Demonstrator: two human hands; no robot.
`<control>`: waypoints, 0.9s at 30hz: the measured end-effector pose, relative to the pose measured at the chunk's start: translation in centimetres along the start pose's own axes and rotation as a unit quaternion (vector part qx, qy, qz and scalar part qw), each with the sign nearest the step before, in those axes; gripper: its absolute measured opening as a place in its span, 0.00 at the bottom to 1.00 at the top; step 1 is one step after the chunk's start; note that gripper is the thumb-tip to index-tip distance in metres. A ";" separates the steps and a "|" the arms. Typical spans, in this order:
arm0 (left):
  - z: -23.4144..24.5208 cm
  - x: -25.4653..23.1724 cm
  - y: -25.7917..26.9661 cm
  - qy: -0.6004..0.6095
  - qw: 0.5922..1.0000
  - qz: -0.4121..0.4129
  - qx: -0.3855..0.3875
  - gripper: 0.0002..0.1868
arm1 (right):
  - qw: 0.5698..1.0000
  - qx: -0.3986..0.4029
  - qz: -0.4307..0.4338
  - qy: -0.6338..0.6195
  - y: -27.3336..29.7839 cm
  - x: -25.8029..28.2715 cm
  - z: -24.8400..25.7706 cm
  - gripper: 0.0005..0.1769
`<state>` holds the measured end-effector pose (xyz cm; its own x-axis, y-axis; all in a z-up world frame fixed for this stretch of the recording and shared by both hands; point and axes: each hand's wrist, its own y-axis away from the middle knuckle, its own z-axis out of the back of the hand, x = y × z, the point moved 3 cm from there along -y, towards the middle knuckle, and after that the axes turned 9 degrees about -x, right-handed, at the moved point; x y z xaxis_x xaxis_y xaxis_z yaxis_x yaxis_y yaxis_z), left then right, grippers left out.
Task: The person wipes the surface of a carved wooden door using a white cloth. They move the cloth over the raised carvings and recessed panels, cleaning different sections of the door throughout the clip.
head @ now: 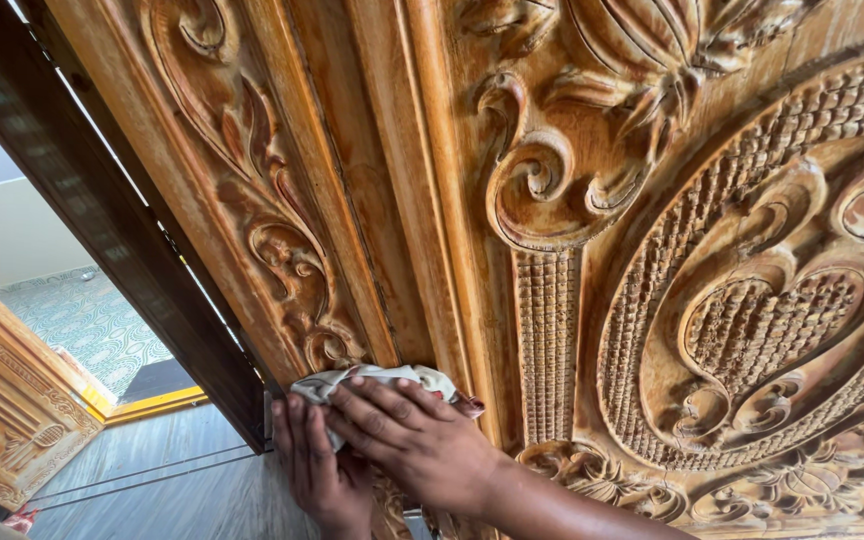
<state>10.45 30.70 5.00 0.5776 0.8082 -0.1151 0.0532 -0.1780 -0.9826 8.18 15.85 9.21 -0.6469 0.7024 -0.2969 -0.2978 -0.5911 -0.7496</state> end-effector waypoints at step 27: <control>-9.7 -23.7 8.7 0.235 0.919 -0.216 0.233 0.23 | 0.938 -0.252 -0.103 0.213 27.3 -12.2 11.1 0.19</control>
<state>5.13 4.50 0.57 0.8778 0.3970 0.2680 0.0687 0.4493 -0.8907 0.13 -13.24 -1.02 -0.2413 0.9395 -0.2432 0.0529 -0.2374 -0.9700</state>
